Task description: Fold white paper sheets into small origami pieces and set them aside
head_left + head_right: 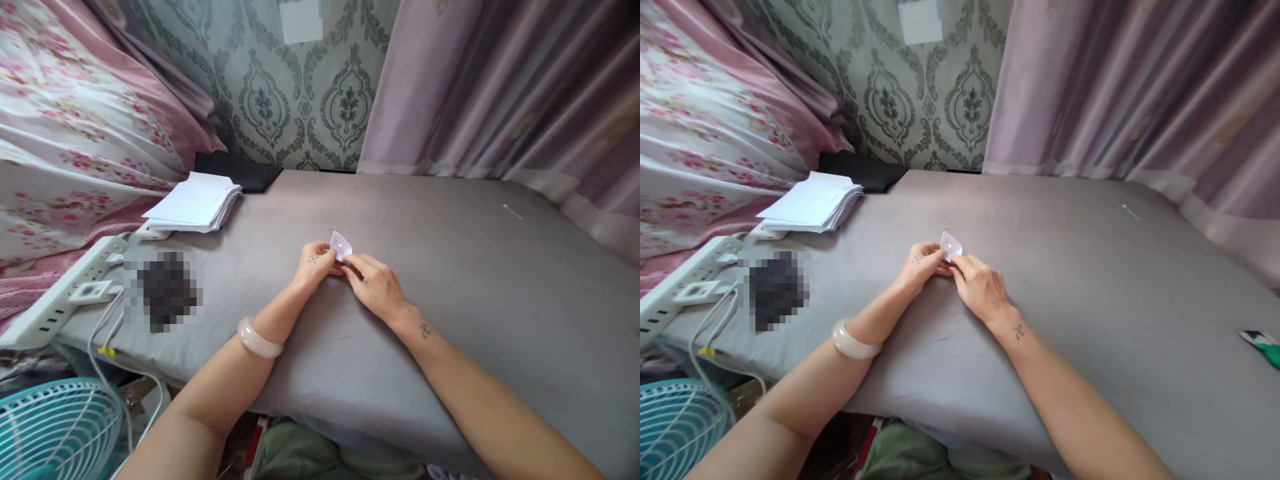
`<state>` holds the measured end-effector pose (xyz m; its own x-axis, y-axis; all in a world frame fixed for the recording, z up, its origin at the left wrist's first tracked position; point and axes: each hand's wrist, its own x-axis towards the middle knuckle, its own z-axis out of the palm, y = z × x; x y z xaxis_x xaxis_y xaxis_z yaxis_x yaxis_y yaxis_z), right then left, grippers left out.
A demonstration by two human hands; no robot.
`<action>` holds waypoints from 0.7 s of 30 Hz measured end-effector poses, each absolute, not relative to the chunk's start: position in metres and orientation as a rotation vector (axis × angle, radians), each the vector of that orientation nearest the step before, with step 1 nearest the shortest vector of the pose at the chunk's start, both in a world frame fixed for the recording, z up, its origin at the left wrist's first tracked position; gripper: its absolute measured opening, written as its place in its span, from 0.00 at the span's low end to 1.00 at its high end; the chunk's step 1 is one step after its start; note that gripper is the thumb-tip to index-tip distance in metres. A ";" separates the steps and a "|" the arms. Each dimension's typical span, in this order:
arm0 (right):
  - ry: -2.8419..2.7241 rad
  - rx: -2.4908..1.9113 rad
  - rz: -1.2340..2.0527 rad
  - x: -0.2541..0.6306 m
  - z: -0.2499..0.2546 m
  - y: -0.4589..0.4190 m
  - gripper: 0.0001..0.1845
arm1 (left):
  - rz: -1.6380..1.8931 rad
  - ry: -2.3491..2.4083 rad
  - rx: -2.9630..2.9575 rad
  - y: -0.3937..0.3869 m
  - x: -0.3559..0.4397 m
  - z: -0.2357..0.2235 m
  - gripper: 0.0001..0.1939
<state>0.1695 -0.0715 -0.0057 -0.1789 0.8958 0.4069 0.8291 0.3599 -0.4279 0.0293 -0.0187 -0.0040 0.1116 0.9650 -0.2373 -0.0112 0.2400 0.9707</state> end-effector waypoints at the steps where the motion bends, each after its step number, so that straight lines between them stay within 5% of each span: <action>1: -2.043 -1.500 0.130 0.170 -0.006 -0.072 0.12 | 0.944 1.231 1.071 -0.019 0.029 -0.003 0.12; 5: -2.122 -1.452 0.144 0.173 -0.002 -0.073 0.14 | 0.993 1.211 1.163 -0.017 0.026 -0.002 0.23; 14: -2.307 -1.508 0.193 0.179 0.015 -0.078 0.12 | 1.030 1.159 1.177 -0.006 0.026 -0.014 0.13; 21: -2.182 -1.473 0.131 0.236 -0.003 -0.068 0.13 | 0.854 1.197 1.181 -0.010 0.028 -0.004 0.21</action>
<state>0.2362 -0.0681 -0.0028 -0.2893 0.8912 0.3494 0.8431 0.4101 -0.3479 0.0283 -0.0098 -0.0039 0.2037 0.9513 -0.2316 0.0899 0.2174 0.9719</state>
